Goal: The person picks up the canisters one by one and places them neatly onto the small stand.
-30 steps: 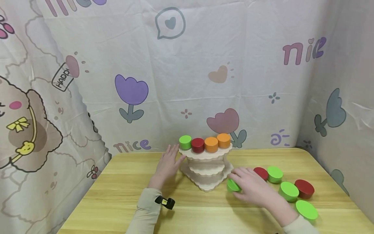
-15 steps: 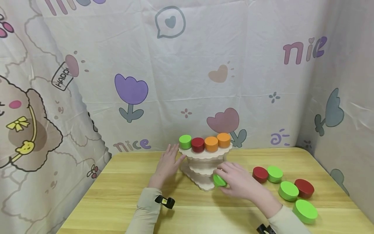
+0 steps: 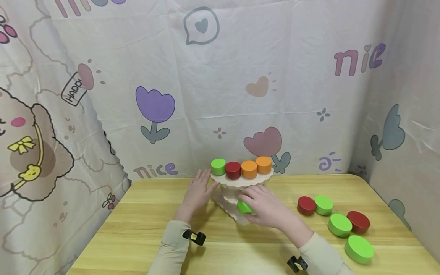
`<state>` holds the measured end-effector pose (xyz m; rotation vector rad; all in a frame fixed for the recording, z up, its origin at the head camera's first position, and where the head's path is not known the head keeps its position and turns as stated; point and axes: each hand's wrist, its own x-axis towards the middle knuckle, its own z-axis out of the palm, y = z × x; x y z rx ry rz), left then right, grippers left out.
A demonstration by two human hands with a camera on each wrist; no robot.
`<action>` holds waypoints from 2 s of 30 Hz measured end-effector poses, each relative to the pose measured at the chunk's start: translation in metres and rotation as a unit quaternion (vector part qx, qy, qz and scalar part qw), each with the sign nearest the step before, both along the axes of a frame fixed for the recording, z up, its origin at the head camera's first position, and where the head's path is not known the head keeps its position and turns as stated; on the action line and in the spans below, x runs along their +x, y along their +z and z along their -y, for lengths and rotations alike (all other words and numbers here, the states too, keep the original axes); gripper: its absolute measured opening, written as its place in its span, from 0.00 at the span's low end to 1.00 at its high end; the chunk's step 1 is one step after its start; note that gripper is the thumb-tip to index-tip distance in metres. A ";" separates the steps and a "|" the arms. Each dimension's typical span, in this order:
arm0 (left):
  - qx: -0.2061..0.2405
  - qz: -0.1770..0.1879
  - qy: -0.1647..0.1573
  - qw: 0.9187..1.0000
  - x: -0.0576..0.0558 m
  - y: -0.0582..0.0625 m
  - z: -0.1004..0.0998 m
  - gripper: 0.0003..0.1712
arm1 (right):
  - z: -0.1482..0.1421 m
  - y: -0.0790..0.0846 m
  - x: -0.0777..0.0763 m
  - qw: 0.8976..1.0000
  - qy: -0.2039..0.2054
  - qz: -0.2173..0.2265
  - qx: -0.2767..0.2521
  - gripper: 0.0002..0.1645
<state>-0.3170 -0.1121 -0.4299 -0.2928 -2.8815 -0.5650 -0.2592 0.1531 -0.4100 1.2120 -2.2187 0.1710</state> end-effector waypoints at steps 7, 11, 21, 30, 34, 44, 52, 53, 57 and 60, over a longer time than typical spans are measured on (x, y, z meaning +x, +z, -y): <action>-0.003 -0.003 0.000 1.000 -0.001 0.000 0.000 0.46 | 0.014 -0.001 -0.004 1.000 -0.010 -0.003 0.004 0.31; -0.002 0.000 0.001 1.000 0.000 0.001 0.000 0.45 | 0.020 -0.003 -0.006 1.000 -0.017 -0.008 0.004 0.30; 0.002 -0.007 0.000 1.000 0.001 0.001 0.000 0.46 | 0.030 -0.007 -0.012 0.999 -0.015 -0.036 0.005 0.26; 0.004 -0.005 0.001 1.000 0.000 0.001 0.000 0.45 | 0.033 -0.004 -0.013 0.999 -0.015 -0.041 0.005 0.18; 0.007 -0.007 0.000 1.000 0.000 0.000 0.000 0.45 | 0.035 -0.004 -0.014 0.999 -0.014 -0.048 0.004 0.17; 0.011 -0.012 -0.002 1.000 0.001 0.000 0.000 0.45 | 0.037 -0.005 -0.017 0.998 -0.008 -0.055 -0.006 0.17; 0.009 -0.006 -0.001 1.000 0.002 0.002 0.000 0.45 | 0.033 -0.007 -0.013 0.998 0.009 -0.064 -0.026 0.17; 0.009 -0.005 -0.002 1.000 0.002 0.002 0.000 0.45 | 0.032 -0.007 -0.013 0.997 0.013 -0.065 -0.027 0.17; 0.009 -0.004 -0.002 1.000 0.003 0.002 -0.001 0.45 | 0.026 -0.008 -0.009 0.997 0.017 -0.072 -0.026 0.17; 0.009 -0.008 -0.001 1.000 0.002 0.002 -0.001 0.45 | 0.020 -0.008 -0.007 0.997 0.014 -0.076 -0.025 0.18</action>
